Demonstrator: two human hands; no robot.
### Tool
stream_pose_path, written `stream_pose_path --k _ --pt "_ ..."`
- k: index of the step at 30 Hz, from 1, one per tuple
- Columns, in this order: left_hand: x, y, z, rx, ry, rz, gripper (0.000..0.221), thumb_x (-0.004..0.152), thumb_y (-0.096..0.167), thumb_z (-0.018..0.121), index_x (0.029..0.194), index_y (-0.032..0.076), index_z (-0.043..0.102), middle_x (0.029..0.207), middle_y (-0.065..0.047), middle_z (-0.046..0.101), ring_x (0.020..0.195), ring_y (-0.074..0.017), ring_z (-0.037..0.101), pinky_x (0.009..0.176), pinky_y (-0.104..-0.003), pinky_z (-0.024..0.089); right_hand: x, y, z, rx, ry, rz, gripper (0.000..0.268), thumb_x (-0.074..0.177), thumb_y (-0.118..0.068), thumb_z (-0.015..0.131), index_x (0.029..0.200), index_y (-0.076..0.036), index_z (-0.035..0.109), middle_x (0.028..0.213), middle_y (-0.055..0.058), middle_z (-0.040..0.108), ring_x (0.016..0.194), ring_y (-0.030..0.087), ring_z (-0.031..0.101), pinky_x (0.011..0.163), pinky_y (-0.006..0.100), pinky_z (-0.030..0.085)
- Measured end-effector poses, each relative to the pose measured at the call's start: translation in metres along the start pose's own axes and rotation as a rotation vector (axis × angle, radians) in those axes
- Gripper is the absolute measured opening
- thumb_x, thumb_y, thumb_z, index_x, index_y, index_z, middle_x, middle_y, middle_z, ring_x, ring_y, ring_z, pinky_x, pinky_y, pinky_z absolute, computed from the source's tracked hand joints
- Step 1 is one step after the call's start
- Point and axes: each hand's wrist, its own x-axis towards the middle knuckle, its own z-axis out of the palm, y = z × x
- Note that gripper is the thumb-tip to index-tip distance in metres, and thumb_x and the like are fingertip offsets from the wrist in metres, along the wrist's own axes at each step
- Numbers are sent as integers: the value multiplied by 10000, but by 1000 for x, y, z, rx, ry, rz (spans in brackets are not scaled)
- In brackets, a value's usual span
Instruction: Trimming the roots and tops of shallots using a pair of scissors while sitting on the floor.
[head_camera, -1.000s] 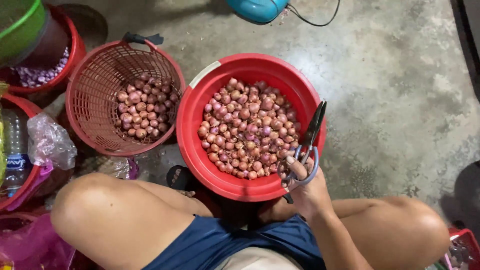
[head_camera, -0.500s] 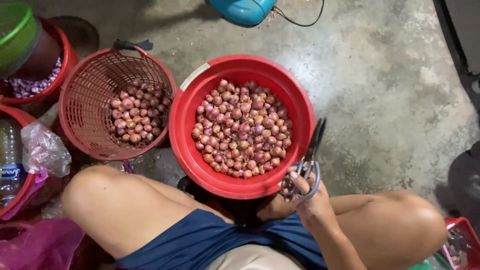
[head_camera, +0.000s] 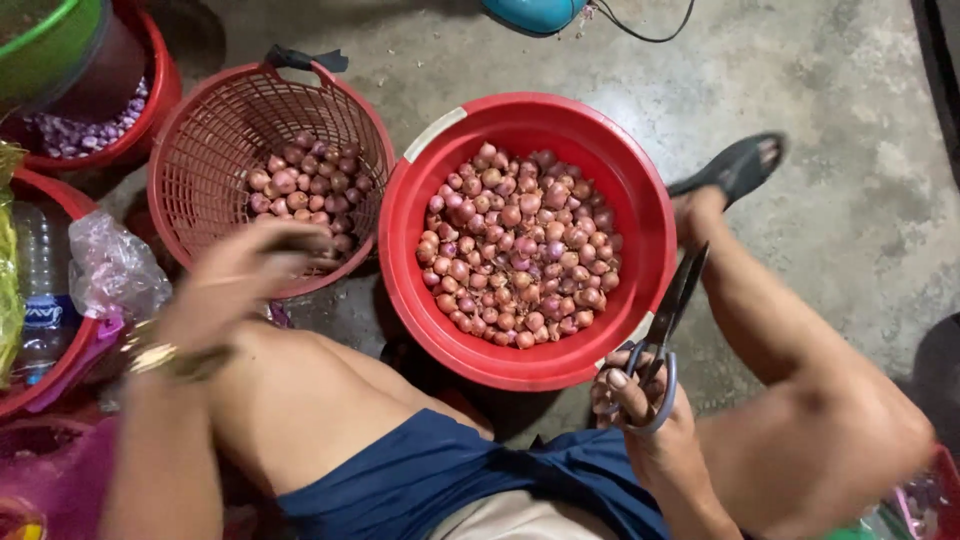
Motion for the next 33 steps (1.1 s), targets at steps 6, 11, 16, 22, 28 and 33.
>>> stream_pose_path --k 6,11,16,22,28,33 --pt "124 -71 127 972 -358 -80 260 955 205 591 1202 130 623 1120 -86 676 867 -186 657 779 -349 590 65 -27 9 -225 -115 37 340 904 -103 688 1203 37 609 871 145 657 706 209 615 579 311 485" --pt "190 -199 197 1291 -359 -139 139 950 12 614 1016 41 733 867 -138 672 663 -169 602 678 -320 613 142 0 3 -353 -119 91 337 886 -121 739 1180 10 638 843 104 659 735 196 664 692 320 591" --pt "195 -282 227 1298 19 83 205 981 137 552 1138 24 619 951 -168 624 494 -257 616 434 -419 550 151 22 13 -374 -147 259 250 897 -216 738 989 -32 596 756 118 671 631 228 688 516 333 570" --pt "183 -149 203 760 -153 -336 271 946 179 674 1216 194 658 1071 -25 670 573 -107 511 531 -234 506 146 43 18 -407 -307 310 146 904 -43 737 989 -6 624 776 78 658 678 171 692 612 291 582" --pt "130 -104 185 -206 8 -235 375 942 45 639 1315 65 676 951 -45 647 702 -117 673 509 -214 584 137 50 15 -579 -431 195 137 913 -141 733 966 -52 643 737 1 598 613 100 518 565 251 449" --pt "104 -126 188 -652 -5 -252 578 927 -31 639 1486 35 507 962 -55 532 988 -247 746 632 -242 654 125 40 17 -963 -482 143 555 822 -617 593 1012 -96 584 776 56 694 662 213 629 638 398 515"
